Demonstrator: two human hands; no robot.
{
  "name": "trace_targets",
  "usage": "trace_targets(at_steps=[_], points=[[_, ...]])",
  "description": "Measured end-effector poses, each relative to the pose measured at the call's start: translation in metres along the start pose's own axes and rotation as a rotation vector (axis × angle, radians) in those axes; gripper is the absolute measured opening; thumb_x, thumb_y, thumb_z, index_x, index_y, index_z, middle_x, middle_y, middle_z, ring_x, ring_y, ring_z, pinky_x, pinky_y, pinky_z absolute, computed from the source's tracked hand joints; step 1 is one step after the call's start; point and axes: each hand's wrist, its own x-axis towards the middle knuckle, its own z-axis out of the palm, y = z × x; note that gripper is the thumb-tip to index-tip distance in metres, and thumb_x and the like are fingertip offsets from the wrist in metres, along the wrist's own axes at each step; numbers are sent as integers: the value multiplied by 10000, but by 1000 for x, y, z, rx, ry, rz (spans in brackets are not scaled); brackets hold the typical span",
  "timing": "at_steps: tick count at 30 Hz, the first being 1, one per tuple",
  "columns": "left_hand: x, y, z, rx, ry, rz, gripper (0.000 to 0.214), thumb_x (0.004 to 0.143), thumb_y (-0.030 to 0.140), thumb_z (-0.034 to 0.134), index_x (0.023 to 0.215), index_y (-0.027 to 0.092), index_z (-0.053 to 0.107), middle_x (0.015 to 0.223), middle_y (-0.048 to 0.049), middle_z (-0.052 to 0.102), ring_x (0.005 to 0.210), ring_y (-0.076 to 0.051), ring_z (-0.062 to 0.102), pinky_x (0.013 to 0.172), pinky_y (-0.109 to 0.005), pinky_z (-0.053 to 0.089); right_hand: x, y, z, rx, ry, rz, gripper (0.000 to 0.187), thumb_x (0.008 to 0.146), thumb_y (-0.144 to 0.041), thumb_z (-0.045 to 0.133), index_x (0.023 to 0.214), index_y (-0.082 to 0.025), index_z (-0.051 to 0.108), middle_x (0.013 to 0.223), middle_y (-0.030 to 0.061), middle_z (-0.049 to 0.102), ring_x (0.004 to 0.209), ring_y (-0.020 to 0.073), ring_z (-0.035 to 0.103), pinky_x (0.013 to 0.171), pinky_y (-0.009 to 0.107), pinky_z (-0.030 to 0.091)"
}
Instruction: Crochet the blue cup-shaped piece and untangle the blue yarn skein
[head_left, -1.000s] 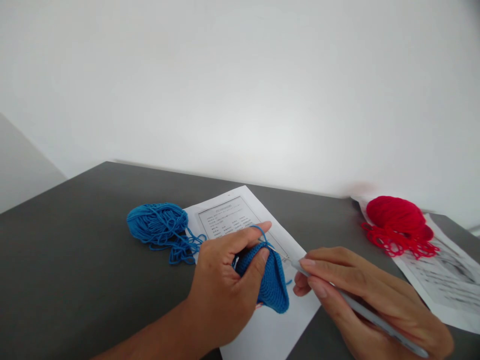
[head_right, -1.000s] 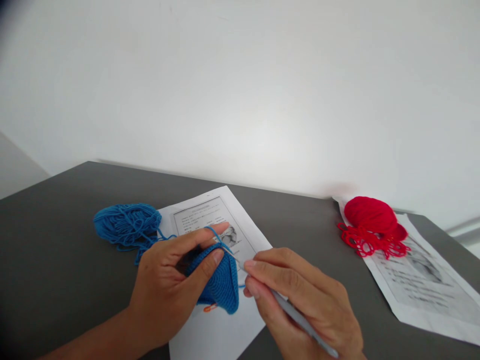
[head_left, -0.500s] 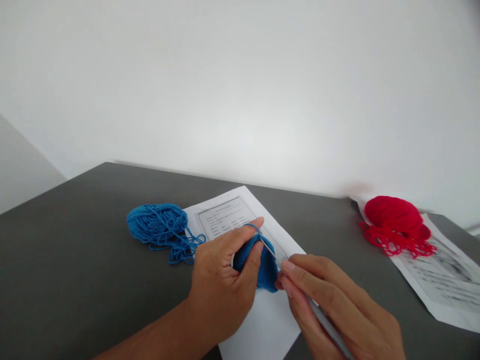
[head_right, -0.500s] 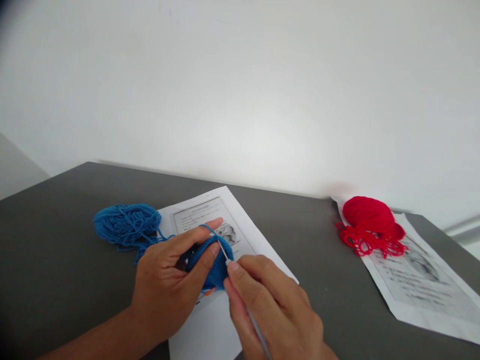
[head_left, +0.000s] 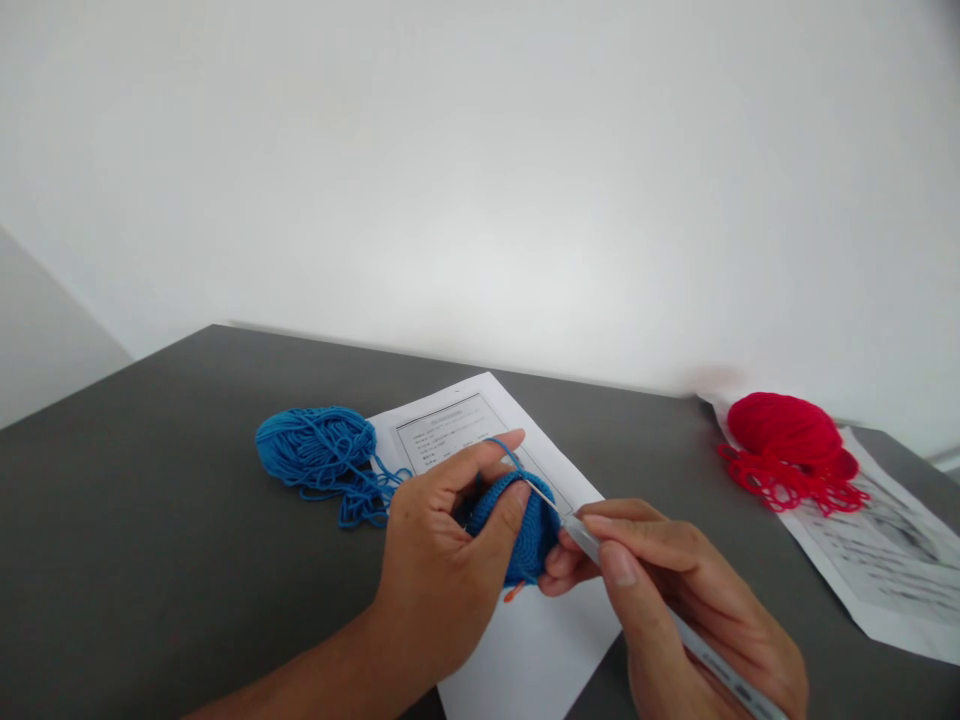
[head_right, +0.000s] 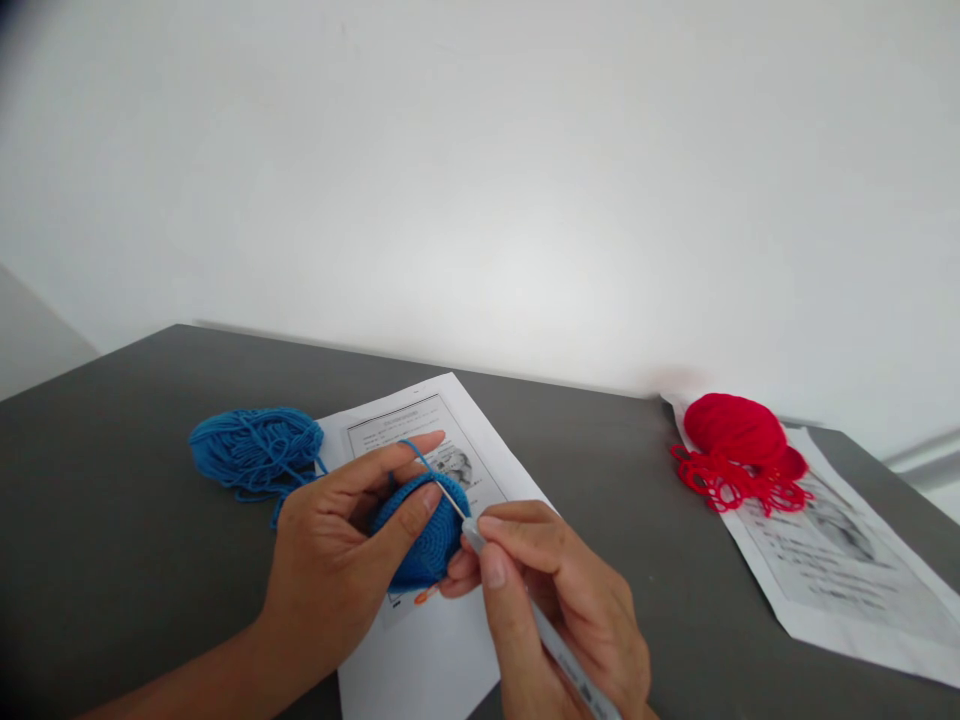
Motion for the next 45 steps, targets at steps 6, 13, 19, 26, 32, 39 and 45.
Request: trace_targets(at_steps=[6,13,19,26,32,39,45], points=[[3,4,2,-76,22,-53,143,805,167,719,919,195,801,957,-7,836,829,-161,775,784,-214,590,-3,1,-2,12,-11,-6,275,982,-67,602,1113,-261,745,904,51,758,798,191,755,660,315,672],[4,7,4,-109,81,-84,52,745,149,727,761,194,749,1019,-17,845,769,-155,784,717,-196,610,3,4,-8,-133,-131,-186,368,921,39,598,1183,-199,697,983,64,738,826,180,771,657,289,684],[2,0,5,17,105,-2,55,793,166,718,781,214,744,1041,0,844,784,-162,794,719,-212,618,-1,2,-3,-411,-60,-277,236,945,-48,628,1110,-196,708,1004,56,755,769,124,770,700,204,647],[3,-1,2,247,116,185,118,814,142,715,819,230,794,914,9,846,768,-171,778,809,-264,606,-5,1,-7,-783,-67,-482,156,972,-152,661,1101,-202,734,1035,44,804,887,145,784,870,214,606],[1,3,2,193,84,157,104,798,138,726,764,218,782,947,-5,850,796,-183,786,776,-257,607,1,4,-5,-810,-149,-642,164,987,-97,625,1110,-99,734,1024,101,794,911,156,773,876,217,600],[3,4,0,-239,-33,-108,174,737,151,812,902,201,837,848,-21,829,746,-179,757,677,-240,606,11,4,-13,-381,-206,-410,324,928,-29,665,1214,-172,713,1053,78,760,871,149,777,763,225,659],[9,2,-4,-714,-261,-337,350,685,192,928,1024,201,844,803,-34,804,623,-142,716,572,-212,577,22,4,-13,403,-180,161,179,980,-177,683,1107,-251,785,839,39,753,657,145,752,579,256,657]])
